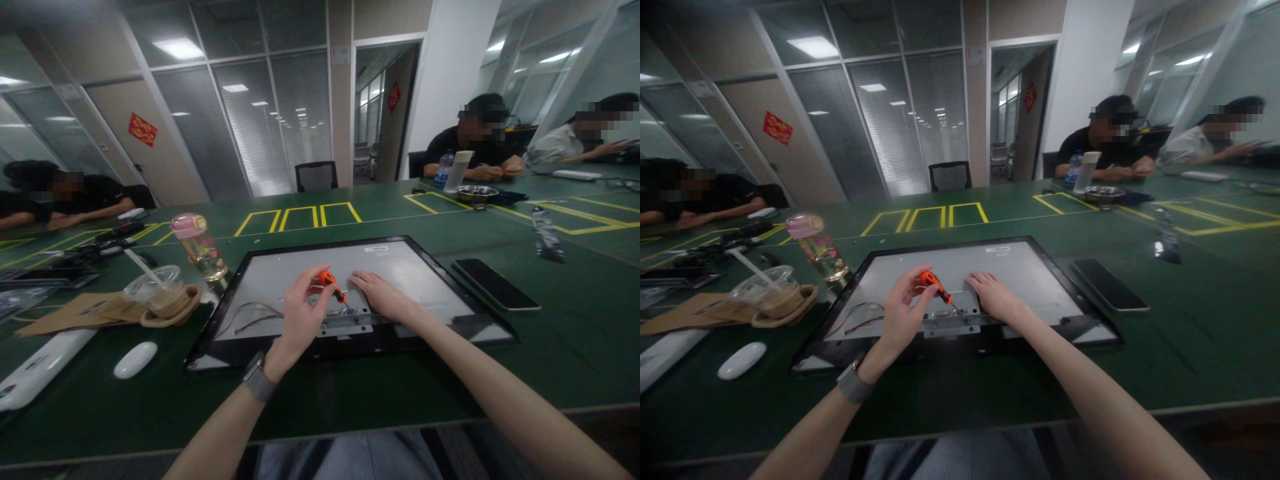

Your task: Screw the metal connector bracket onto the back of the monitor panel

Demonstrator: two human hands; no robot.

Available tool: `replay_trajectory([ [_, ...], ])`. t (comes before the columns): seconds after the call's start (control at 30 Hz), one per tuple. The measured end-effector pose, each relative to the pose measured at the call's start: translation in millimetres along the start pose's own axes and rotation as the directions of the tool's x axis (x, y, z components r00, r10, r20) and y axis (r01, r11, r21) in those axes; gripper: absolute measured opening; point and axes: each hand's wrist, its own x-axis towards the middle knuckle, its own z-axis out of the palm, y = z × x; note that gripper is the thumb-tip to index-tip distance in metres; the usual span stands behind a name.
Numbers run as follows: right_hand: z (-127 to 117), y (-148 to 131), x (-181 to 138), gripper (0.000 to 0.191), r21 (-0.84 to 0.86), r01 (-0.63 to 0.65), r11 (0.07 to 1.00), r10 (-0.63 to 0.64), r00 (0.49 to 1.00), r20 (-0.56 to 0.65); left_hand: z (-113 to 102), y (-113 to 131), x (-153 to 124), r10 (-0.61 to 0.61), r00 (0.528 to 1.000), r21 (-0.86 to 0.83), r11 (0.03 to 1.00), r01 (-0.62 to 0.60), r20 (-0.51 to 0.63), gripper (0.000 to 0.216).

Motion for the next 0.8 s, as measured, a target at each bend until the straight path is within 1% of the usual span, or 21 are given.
replay_trajectory([
  [0.1,-1.3,-0.6,-0.1,0.061,-0.019,0.0,1.0,0.001,1.0,0.019,-1.4,0.2,1.4,-0.024,1.0,-0.006,1.0,0.024,-0.015,0.026],
  [0.2,-4.3,-2.7,-0.4,0.06,-0.041,-0.011,0.999,0.012,0.999,0.038,-3.2,-0.6,2.2,-0.076,0.996,-0.039,0.996,0.078,0.041,0.028],
  [0.3,-6.4,-4.6,-0.6,0.06,-0.041,-0.01,0.999,0.012,0.999,0.04,-3.3,-1.5,1.7,-0.087,0.993,-0.062,0.994,0.092,0.081,0.032],
  [0.43,-6.6,-4.8,-0.9,0.061,-0.039,-0.007,0.999,0.009,0.999,0.045,-1.6,-2.5,0.9,-0.072,0.997,-0.027,0.997,0.073,0.038,0.028],
  [0.53,-6.1,-4.0,-1.0,0.061,-0.04,-0.009,0.999,0.011,0.999,0.046,-1.7,-4.1,1.1,-0.087,0.996,-0.023,0.996,0.087,0.024,0.026],
  [0.63,-5.2,-3.0,-0.9,0.061,-0.033,-0.006,0.999,0.007,0.999,0.037,-3.4,-5.5,1.2,-0.084,0.993,-0.071,0.993,0.09,0.084,0.028],
  [0.73,-3.7,-2.2,-0.4,0.06,-0.027,0.0,1.0,0.001,1.0,0.025,-4.6,-4.7,1.4,-0.04,0.985,-0.123,0.99,0.061,0.168,0.032],
  [0.8,-2.7,-2.0,0.2,0.059,-0.019,-0.004,1.0,0.004,1.0,0.015,-4.3,-2.9,1.5,-0.005,0.986,-0.105,0.994,0.023,0.169,0.031],
])
